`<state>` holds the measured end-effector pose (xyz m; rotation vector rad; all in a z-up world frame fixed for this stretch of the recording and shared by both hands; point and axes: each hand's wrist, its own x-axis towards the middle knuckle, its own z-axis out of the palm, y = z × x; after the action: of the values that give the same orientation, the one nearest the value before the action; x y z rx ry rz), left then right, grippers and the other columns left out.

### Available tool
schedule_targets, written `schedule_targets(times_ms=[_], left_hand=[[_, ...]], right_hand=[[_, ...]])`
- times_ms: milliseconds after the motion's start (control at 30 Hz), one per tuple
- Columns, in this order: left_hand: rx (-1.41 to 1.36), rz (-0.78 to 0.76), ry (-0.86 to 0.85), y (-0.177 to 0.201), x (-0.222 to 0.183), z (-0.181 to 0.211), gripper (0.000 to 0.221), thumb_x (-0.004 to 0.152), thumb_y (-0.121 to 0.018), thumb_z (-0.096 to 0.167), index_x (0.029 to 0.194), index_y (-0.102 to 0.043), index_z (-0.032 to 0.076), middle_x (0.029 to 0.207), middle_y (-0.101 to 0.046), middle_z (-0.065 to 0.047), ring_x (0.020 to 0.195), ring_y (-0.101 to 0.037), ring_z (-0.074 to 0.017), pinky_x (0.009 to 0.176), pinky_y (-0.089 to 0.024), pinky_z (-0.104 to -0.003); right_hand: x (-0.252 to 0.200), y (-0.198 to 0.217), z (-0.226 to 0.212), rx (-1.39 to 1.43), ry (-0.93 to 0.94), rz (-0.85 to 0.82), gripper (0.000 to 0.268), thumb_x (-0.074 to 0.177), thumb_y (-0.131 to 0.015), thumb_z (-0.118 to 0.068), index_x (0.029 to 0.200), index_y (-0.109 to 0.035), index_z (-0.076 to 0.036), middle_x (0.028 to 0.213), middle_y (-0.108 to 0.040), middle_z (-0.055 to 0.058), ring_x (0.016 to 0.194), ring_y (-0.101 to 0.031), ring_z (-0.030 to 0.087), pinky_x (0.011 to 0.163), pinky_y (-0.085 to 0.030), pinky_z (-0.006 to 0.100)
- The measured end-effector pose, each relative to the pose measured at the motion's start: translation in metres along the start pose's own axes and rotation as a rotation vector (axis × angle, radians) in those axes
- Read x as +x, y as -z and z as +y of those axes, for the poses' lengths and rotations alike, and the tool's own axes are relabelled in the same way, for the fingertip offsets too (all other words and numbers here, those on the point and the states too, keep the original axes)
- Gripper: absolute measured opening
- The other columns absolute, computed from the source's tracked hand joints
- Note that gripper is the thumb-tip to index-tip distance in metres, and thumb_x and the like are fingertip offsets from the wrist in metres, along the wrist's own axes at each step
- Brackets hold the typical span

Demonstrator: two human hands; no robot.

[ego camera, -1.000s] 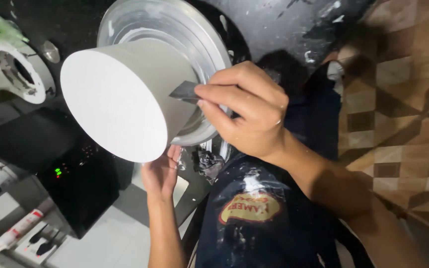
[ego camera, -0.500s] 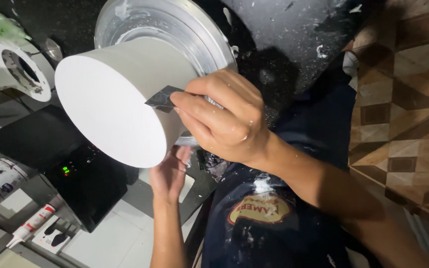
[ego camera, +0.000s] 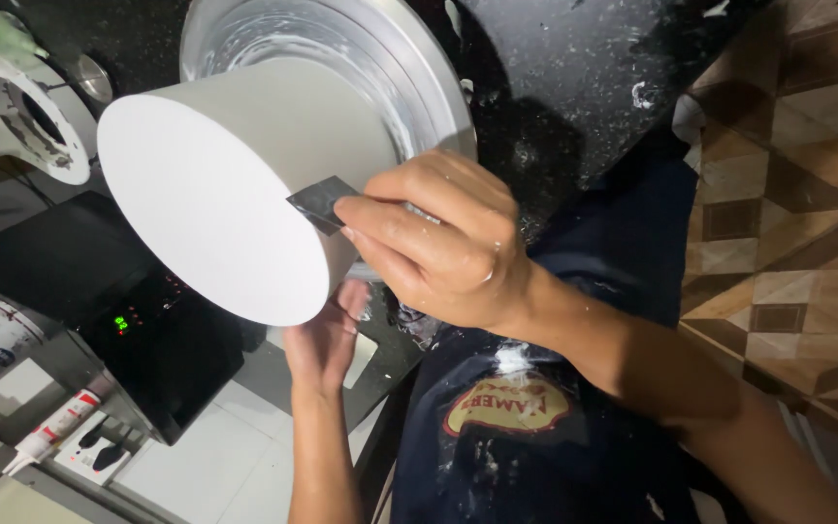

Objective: Smoothing and refining the frosting on a cake using a spatula and a plastic scraper on a rotating turntable.

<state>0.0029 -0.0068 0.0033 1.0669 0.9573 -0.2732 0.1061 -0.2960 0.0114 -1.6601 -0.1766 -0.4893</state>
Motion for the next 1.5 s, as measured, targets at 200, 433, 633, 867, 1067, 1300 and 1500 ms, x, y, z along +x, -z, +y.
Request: schedule_targets(times_ms=[200,433,633,867,1067,1300,1500], left_hand=[[0.270,-0.243,0.245,-0.005,-0.006,0.001,0.043,0.097,-0.061,0.019,0.131,-0.050,-0.004,0.129,-0.063,-0.021,0.123,-0.064,-0.0362,0.105,-0.053,-0.045],[0.087,0.060,0.008,0.005,0.005,0.000,0.051,0.103,-0.059,0.030,0.138,-0.051,-0.006,0.129,-0.064,-0.018,0.113,-0.063,-0.0308,0.101,-0.054,-0.041],[0.317,-0.211,0.212,-0.018,-0.009,0.003,0.052,0.088,-0.060,0.019,0.135,-0.048,0.000,0.127,-0.064,-0.019,0.118,-0.066,-0.0319,0.101,-0.054,-0.042],[0.411,-0.121,0.191,-0.009,0.000,0.003,0.046,0.096,-0.058,0.024,0.132,-0.054,-0.006,0.125,-0.063,-0.018,0.119,-0.067,-0.0306,0.103,-0.055,-0.041],[0.075,-0.087,0.098,-0.001,-0.002,-0.003,0.046,0.110,-0.061,0.031,0.127,-0.055,-0.011,0.118,-0.064,-0.025,0.108,-0.068,-0.0333,0.093,-0.055,-0.041],[0.470,-0.180,0.277,0.009,0.000,-0.003,0.041,0.096,-0.065,0.023,0.127,-0.055,-0.002,0.122,-0.065,-0.016,0.111,-0.069,-0.0265,0.097,-0.057,-0.042],[0.213,-0.071,0.089,-0.010,-0.005,0.003,0.053,0.102,-0.064,0.029,0.138,-0.053,-0.008,0.124,-0.066,-0.018,0.113,-0.067,-0.0280,0.100,-0.055,-0.039]], right_hand=[[-0.003,-0.001,0.001,0.042,-0.008,-0.002,0.021,0.088,-0.084,0.006,0.105,-0.074,0.002,0.096,-0.068,0.008,0.085,-0.069,0.021,0.073,-0.055,0.033],[-0.006,0.001,-0.002,0.051,-0.028,-0.006,0.019,0.088,-0.084,0.005,0.103,-0.074,0.001,0.095,-0.069,0.009,0.084,-0.069,0.021,0.073,-0.055,0.033],[-0.011,-0.001,0.000,0.091,-0.041,-0.025,0.018,0.089,-0.084,0.003,0.103,-0.074,0.001,0.094,-0.068,0.008,0.083,-0.069,0.021,0.071,-0.054,0.033],[-0.013,-0.002,0.002,0.086,-0.035,-0.009,0.018,0.089,-0.084,0.001,0.104,-0.074,0.000,0.095,-0.069,0.007,0.082,-0.069,0.020,0.071,-0.054,0.033],[-0.013,0.000,0.002,0.078,-0.033,-0.025,0.019,0.089,-0.085,0.000,0.104,-0.075,-0.001,0.096,-0.068,0.007,0.084,-0.069,0.020,0.074,-0.055,0.033],[-0.013,0.001,0.001,0.081,-0.033,-0.033,0.019,0.088,-0.085,0.000,0.103,-0.075,-0.002,0.095,-0.068,0.006,0.083,-0.068,0.020,0.071,-0.054,0.033],[-0.016,-0.001,0.001,0.066,-0.031,-0.024,0.018,0.089,-0.085,0.000,0.104,-0.075,-0.002,0.095,-0.068,0.006,0.083,-0.068,0.019,0.071,-0.054,0.032]])
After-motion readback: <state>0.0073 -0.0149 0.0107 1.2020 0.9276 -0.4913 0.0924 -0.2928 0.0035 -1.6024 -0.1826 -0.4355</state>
